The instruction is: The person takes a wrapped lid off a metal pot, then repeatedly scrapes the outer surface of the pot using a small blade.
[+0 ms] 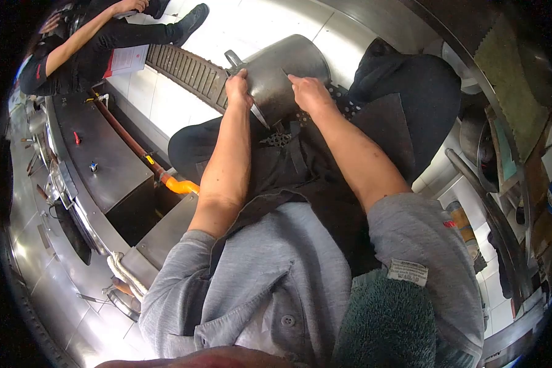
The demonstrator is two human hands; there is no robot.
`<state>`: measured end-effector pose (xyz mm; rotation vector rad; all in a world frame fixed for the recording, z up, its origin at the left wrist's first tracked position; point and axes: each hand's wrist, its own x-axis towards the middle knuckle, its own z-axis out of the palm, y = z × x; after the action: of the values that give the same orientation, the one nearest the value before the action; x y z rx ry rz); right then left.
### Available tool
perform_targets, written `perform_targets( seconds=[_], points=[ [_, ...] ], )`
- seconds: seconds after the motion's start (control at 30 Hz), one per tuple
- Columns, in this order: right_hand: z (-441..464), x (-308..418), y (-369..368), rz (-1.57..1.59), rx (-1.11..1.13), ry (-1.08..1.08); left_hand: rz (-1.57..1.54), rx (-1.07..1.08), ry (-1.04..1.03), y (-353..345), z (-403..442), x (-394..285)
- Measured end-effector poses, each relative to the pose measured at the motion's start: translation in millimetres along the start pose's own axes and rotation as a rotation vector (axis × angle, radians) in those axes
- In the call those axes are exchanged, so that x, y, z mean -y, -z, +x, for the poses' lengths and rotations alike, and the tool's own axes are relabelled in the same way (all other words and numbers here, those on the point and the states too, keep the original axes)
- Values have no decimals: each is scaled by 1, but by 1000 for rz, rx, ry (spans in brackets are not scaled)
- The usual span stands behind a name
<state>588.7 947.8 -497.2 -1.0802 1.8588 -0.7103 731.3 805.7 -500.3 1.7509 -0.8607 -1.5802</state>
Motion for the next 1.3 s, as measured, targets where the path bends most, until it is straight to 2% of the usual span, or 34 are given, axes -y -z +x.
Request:
perform_targets(
  seconds=[0.13,0.3,0.4,0.53,0.63,0.77,0.87,0.9,0.97,1.03,1.17,1.3],
  points=[
    [-6,9,2,-69,47,84,1,-25,28,-6,-10,-6],
    [-2,4,0,-49,1,8,14,-7,3,-1,-1,2],
    [-4,4,-2,-89,20,84,10,-25,-2,-6,-6,-2],
    [1,0,0,-2,31,-49,33,-13,7,-2,-2,0],
    [-3,5,-7,-147,19,95,-4,-27,-7,-5,-7,0],
    [-18,17,-9,-55,143,159,-2,-22,14,-4,-5,-3],
    [-11,5,-8,-63,53,102,-10,-58,27,-4,-2,-6],
    [-13,6,-10,-61,-1,158,2,-63,30,-2,5,-4],
    [-18,10,-16,-66,31,215,12,-62,34,2,16,0],
    [-19,7,-23,-71,43,308,-83,41,62,6,23,2],
    [-7,7,-10,-168,81,168,0,-21,34,10,30,9],
    [-14,11,-21,-161,121,285,-62,19,30,6,29,9]
  ],
)
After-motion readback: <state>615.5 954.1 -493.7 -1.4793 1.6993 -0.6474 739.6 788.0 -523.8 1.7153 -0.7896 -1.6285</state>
